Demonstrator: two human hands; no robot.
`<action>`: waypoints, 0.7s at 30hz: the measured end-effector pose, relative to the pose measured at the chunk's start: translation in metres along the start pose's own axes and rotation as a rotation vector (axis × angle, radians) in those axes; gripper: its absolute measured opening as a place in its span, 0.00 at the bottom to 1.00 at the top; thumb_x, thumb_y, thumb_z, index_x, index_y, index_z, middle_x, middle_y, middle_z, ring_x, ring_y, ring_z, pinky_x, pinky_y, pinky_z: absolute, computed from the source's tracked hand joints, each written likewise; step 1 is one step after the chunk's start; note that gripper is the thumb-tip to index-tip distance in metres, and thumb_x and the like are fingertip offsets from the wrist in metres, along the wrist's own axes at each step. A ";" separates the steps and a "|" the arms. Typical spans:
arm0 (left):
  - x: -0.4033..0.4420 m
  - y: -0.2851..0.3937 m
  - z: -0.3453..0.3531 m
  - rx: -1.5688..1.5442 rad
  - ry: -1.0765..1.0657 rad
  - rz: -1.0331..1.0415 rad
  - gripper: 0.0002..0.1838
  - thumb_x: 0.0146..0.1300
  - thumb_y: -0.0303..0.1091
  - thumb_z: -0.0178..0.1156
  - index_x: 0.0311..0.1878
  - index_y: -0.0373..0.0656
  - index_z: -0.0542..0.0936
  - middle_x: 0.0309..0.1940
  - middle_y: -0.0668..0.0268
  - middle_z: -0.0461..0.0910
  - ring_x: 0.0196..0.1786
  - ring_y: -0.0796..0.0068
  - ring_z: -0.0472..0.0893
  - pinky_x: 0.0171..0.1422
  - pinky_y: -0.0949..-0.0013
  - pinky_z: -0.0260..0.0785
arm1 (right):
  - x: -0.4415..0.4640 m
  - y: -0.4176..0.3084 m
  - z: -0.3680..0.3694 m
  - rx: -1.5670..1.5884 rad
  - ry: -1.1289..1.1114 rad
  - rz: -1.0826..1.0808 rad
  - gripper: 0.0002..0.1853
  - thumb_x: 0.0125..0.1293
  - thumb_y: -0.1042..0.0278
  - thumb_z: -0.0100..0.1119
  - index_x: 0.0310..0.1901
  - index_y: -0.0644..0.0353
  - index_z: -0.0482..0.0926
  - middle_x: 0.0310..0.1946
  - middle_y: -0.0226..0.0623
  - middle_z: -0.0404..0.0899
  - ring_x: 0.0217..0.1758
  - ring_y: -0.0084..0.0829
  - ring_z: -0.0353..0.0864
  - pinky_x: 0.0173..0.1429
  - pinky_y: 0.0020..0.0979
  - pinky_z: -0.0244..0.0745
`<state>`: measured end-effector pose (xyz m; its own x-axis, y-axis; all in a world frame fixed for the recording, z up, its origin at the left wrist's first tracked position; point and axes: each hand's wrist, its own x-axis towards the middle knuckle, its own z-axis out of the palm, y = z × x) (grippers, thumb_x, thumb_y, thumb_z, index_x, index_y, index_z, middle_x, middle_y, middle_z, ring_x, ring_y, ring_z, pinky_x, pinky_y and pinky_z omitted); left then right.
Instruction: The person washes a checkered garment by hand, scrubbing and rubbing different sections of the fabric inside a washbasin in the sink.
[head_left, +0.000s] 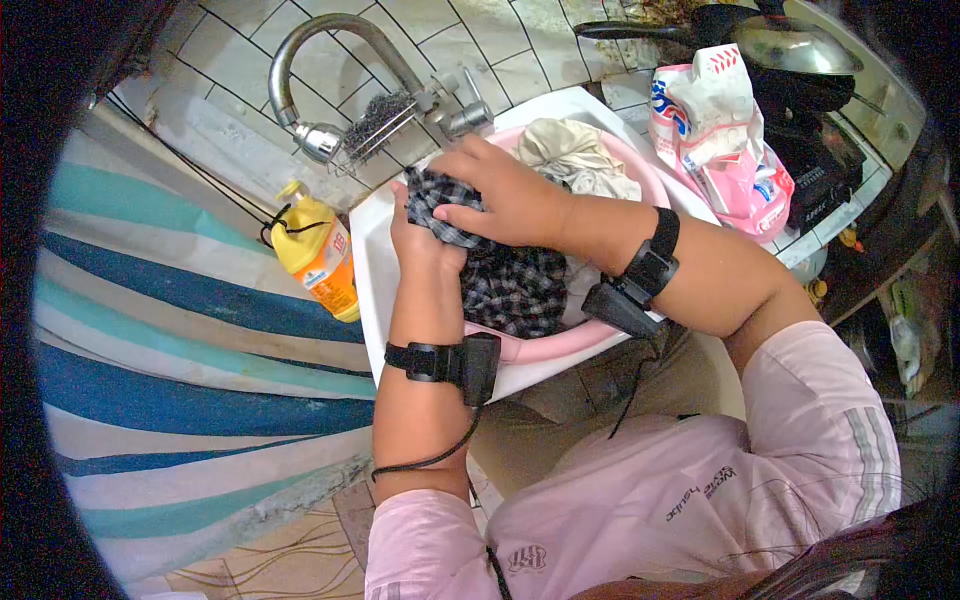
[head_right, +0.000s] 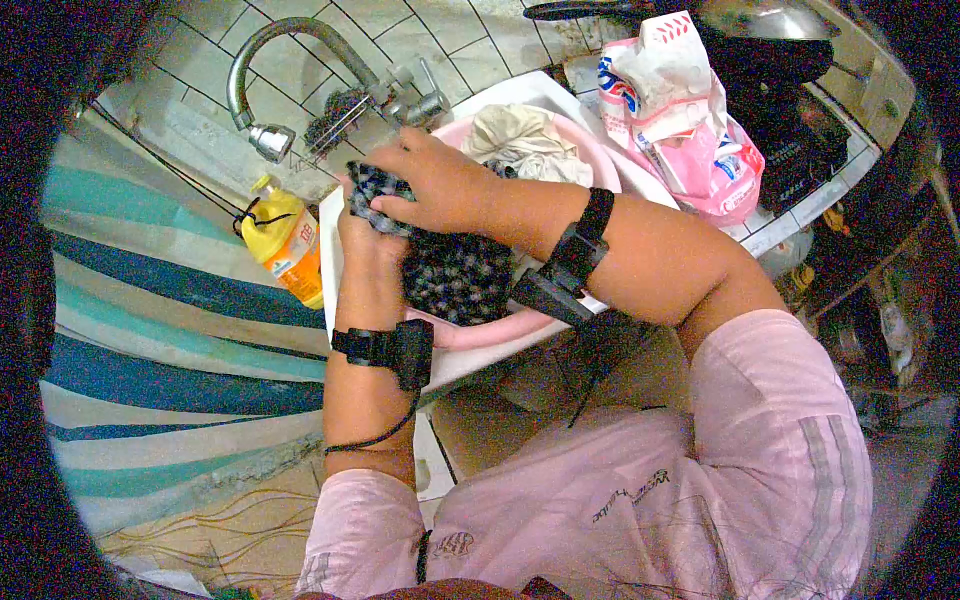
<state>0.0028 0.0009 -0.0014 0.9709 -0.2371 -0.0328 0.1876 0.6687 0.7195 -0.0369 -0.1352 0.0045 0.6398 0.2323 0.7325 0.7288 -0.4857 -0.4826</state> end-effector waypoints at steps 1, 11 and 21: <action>-0.002 -0.001 0.002 -0.042 -0.032 -0.031 0.31 0.72 0.57 0.32 0.53 0.38 0.72 0.48 0.55 0.77 0.50 0.56 0.78 0.54 0.51 0.72 | 0.001 -0.007 -0.006 -0.052 -0.057 0.022 0.23 0.59 0.61 0.61 0.54 0.62 0.71 0.53 0.53 0.69 0.55 0.49 0.71 0.58 0.38 0.67; -0.014 -0.018 0.023 0.734 -0.032 0.241 0.16 0.67 0.46 0.55 0.40 0.40 0.73 0.30 0.71 0.74 0.32 0.81 0.72 0.40 0.75 0.66 | 0.009 0.054 0.006 0.069 0.220 0.311 0.10 0.63 0.67 0.49 0.43 0.60 0.74 0.34 0.55 0.79 0.41 0.55 0.80 0.44 0.48 0.73; -0.003 -0.010 0.015 0.203 -0.082 0.021 0.09 0.68 0.35 0.49 0.45 0.42 0.73 0.35 0.64 0.78 0.39 0.72 0.80 0.38 0.67 0.75 | 0.001 -0.019 -0.005 -0.138 0.046 0.063 0.12 0.57 0.67 0.54 0.43 0.56 0.70 0.38 0.42 0.69 0.42 0.48 0.74 0.43 0.42 0.71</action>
<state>-0.0045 -0.0157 0.0015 0.9573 -0.2869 0.0347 0.1253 0.5203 0.8448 -0.0514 -0.1305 0.0165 0.6692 0.1600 0.7257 0.6448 -0.6103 -0.4601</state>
